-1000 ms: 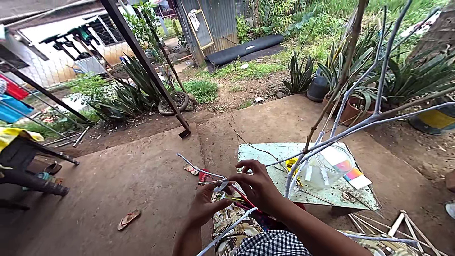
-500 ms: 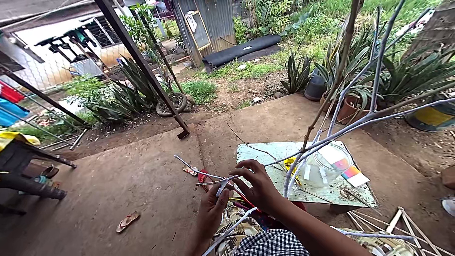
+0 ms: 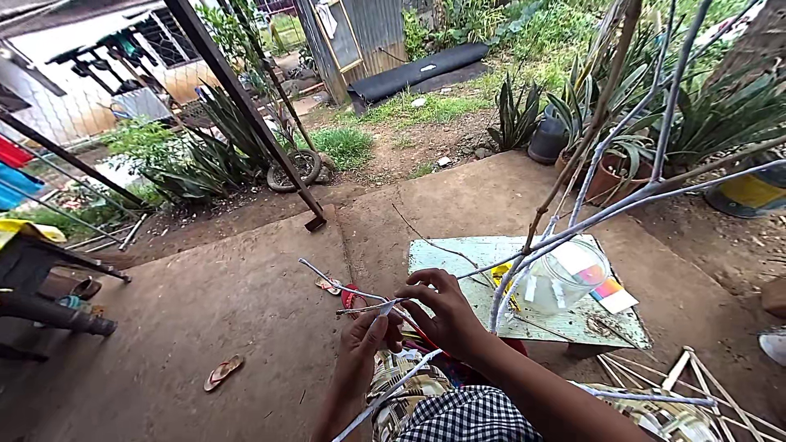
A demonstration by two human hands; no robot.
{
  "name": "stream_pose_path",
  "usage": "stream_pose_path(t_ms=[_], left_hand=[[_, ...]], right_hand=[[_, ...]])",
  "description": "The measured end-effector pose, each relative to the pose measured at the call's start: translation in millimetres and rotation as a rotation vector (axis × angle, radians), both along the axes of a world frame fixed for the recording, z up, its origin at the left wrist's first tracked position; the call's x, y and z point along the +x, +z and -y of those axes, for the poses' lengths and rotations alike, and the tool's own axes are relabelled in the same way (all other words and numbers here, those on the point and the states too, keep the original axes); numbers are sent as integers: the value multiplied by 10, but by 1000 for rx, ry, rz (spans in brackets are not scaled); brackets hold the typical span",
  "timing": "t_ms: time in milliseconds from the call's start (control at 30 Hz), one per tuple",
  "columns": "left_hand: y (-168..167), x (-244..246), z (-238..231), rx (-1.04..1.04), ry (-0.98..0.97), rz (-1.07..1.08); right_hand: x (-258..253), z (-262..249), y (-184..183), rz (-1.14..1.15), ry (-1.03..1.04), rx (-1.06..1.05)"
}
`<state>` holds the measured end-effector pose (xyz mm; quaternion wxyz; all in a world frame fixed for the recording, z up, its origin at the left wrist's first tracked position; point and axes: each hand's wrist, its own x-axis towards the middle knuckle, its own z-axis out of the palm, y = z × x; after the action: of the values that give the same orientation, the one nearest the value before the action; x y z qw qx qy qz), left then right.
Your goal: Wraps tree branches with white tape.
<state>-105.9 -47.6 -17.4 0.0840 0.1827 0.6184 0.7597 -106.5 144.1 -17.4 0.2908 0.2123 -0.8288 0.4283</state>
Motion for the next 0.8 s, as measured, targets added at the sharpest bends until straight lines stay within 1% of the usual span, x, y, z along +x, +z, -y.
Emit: stream_pose_path(t_ms=[100, 167, 233, 300, 367, 400, 500, 667, 800], left_hand=[[-29, 15, -20, -22, 8, -38], [-44, 25, -16, -117, 71, -141], [-63, 46, 15, -305, 216, -337], [-58, 98, 50, -508, 426, -550], [-33, 143, 91, -597, 577, -725], [-9, 153, 116, -612, 606, -799], [96, 158, 155, -592, 575, -927], [266, 120, 99, -644, 486, -982], [412, 38, 58, -693, 421, -1060]], right_hand=[[-6, 9, -18, -10, -6, -10], [-8, 9, -19, -12, -10, -9], [-7, 5, -19, -8, -13, -9], [-8, 0, -22, -10, -13, -5], [-3, -5, -25, -9, -4, -8], [-4, -7, -26, -7, 1, -14], [1, -4, -25, 9, 14, -43], [-18, -14, -9, 5, 23, -58], [-3, -27, 19, 44, 18, -13]])
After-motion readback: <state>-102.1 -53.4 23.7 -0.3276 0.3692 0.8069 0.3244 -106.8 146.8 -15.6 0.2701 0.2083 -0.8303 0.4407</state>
